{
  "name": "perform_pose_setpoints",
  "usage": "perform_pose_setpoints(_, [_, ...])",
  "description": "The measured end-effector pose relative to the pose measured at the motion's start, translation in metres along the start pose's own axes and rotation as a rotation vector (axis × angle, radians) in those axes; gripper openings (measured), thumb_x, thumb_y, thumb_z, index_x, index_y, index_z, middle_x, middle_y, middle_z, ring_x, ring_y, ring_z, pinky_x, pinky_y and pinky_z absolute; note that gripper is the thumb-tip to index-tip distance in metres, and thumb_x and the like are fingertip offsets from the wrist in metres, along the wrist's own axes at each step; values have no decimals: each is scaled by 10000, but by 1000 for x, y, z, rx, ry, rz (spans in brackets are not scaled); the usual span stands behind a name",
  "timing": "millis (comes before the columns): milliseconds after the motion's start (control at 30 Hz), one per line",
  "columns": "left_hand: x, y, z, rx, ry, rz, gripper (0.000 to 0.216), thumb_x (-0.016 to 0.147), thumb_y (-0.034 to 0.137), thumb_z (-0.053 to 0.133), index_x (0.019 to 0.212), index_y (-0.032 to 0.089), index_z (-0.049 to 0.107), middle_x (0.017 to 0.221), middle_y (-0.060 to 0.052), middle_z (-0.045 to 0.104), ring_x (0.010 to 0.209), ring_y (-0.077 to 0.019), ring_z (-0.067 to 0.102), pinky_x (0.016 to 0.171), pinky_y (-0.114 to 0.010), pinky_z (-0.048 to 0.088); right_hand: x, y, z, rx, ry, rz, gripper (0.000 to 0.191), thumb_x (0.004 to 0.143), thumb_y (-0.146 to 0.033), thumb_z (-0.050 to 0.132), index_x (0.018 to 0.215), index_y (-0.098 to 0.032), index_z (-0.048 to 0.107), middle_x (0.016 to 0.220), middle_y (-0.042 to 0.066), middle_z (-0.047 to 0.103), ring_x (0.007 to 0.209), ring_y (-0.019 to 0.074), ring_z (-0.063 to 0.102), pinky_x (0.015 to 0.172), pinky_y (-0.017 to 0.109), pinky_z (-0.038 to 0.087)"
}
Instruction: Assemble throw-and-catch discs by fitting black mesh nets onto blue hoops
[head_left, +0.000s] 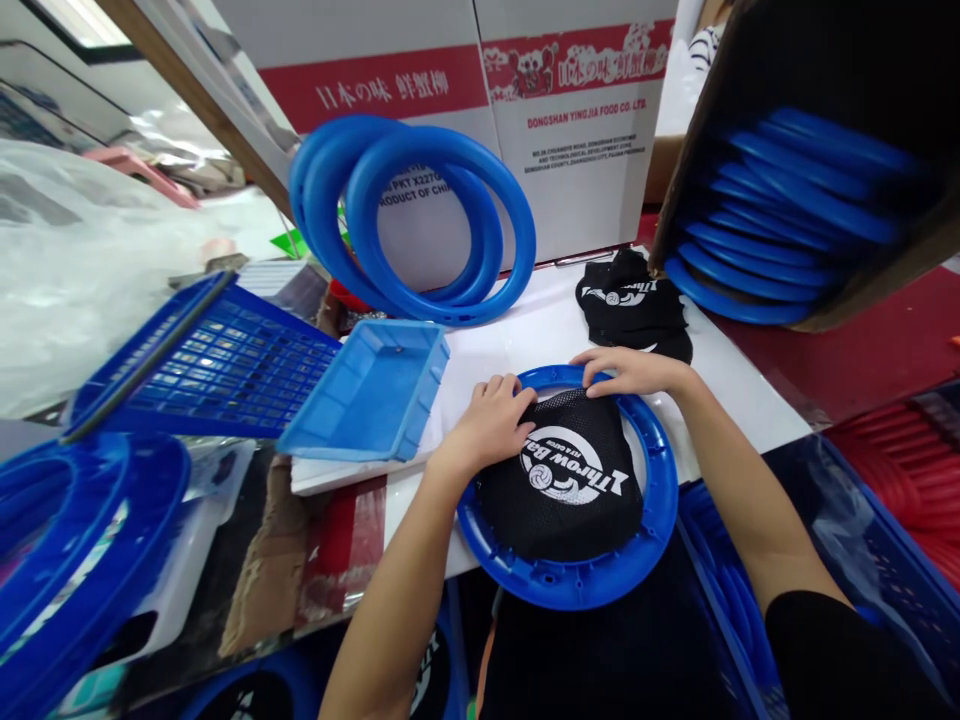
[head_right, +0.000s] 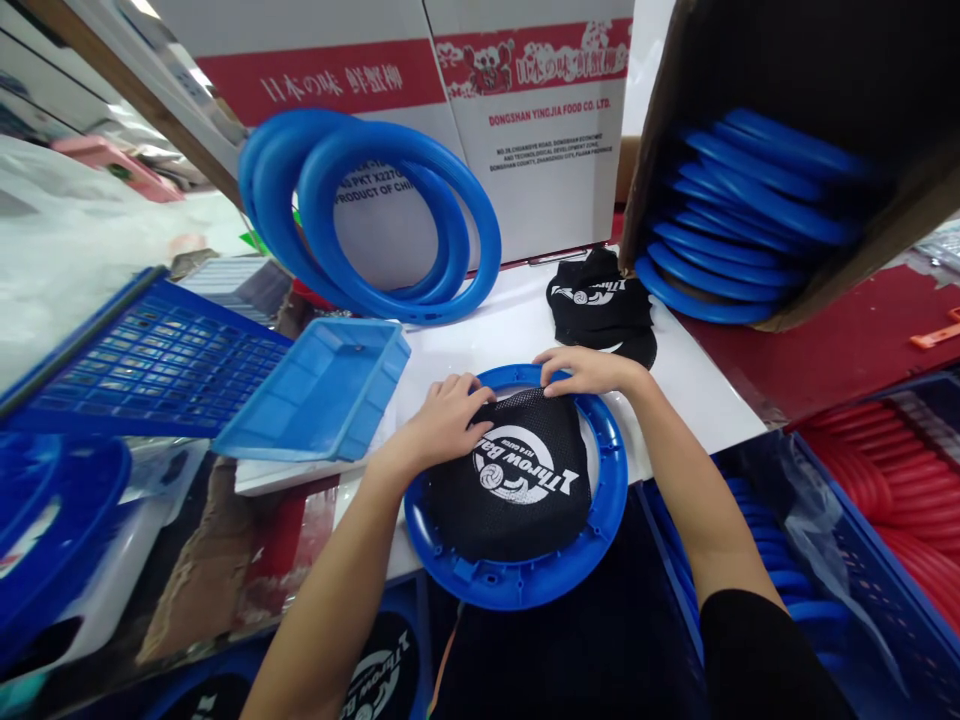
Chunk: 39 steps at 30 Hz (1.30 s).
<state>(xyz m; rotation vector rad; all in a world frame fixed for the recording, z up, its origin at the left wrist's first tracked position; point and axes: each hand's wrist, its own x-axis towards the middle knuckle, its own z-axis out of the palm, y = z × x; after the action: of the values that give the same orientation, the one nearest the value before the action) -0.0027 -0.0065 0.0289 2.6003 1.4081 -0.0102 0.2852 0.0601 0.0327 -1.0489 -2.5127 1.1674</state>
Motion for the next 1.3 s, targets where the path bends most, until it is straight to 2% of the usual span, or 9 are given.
perform_pose_setpoints(100, [-4, -8, -6, -76, -17, -2, 244, 926, 326, 656, 1122, 185, 683, 1213, -145, 616, 1181, -351, 566, 1041, -537, 465, 2, -4, 3, 37, 1, -53, 330, 918, -546, 685, 970, -232, 773, 1528, 96, 587, 1429, 315, 530, 1225, 470, 360])
perform_pose_setpoints(267, [-3, -28, -11, -370, -3, -7, 98, 911, 279, 605, 948, 207, 661, 1008, -72, 665, 934, -236, 638, 896, -396, 531, 8, -5, 9, 26, 146, -111, 279, 953, -482, 640, 934, -218, 729, 1358, 109, 692, 1239, 281, 645, 1124, 489, 455])
perform_pose_setpoints(367, [-1, -36, -10, -523, 59, -102, 64, 881, 231, 596, 899, 216, 656, 975, -49, 711, 894, -205, 666, 844, -351, 539, 11, -5, 13, 32, 202, -117, 254, 951, -451, 631, 913, -213, 709, 1257, 108, 733, 1133, 267, 675, 1067, 481, 490])
perform_pose_setpoints(433, [1, -38, -8, -594, 81, -187, 65, 869, 229, 604, 873, 209, 665, 940, -45, 741, 872, -201, 682, 817, -340, 539, 13, -4, 15, 34, 214, -117, 246, 944, -439, 629, 895, -207, 697, 1246, 115, 737, 1108, 268, 679, 1042, 474, 500])
perform_pose_setpoints(533, [3, -39, -7, -658, 101, -240, 90, 855, 247, 620, 844, 201, 697, 863, -40, 765, 841, -203, 693, 805, -336, 533, 15, -3, 16, 25, 229, -108, 231, 941, -417, 610, 881, -205, 679, 1236, 124, 736, 1104, 273, 671, 1033, 478, 497])
perform_pose_setpoints(833, [5, -42, -6, -789, 123, -305, 148, 812, 261, 646, 851, 182, 765, 811, -49, 771, 698, -175, 667, 723, -314, 542, 22, 3, 17, 25, 170, -74, 241, 925, -399, 558, 810, -202, 636, 1250, 130, 669, 1078, 263, 627, 1037, 474, 472])
perform_pose_setpoints(1033, [7, -47, 2, -942, 164, -307, 277, 787, 261, 697, 1052, 190, 738, 727, -25, 721, 670, -162, 642, 686, -301, 542, 22, 5, 14, 33, 139, -17, 228, 923, -406, 566, 847, -211, 656, 1083, 98, 668, 1014, 260, 627, 1027, 469, 484])
perform_pose_setpoints(1167, [7, -49, 1, -1010, 162, -338, 247, 779, 237, 701, 1022, 198, 720, 777, -37, 742, 726, -171, 674, 701, -300, 552, 22, 5, 13, 44, 131, -2, 221, 918, -394, 577, 834, -210, 665, 1070, 92, 666, 994, 254, 627, 1024, 462, 493])
perform_pose_setpoints(1300, [7, -48, 1, -962, 158, -353, 206, 795, 214, 677, 995, 190, 720, 794, -40, 746, 734, -166, 677, 704, -291, 546, 23, 5, 13, 61, 138, 27, 215, 900, -385, 593, 818, -202, 670, 1061, 89, 669, 1002, 252, 629, 1024, 454, 493])
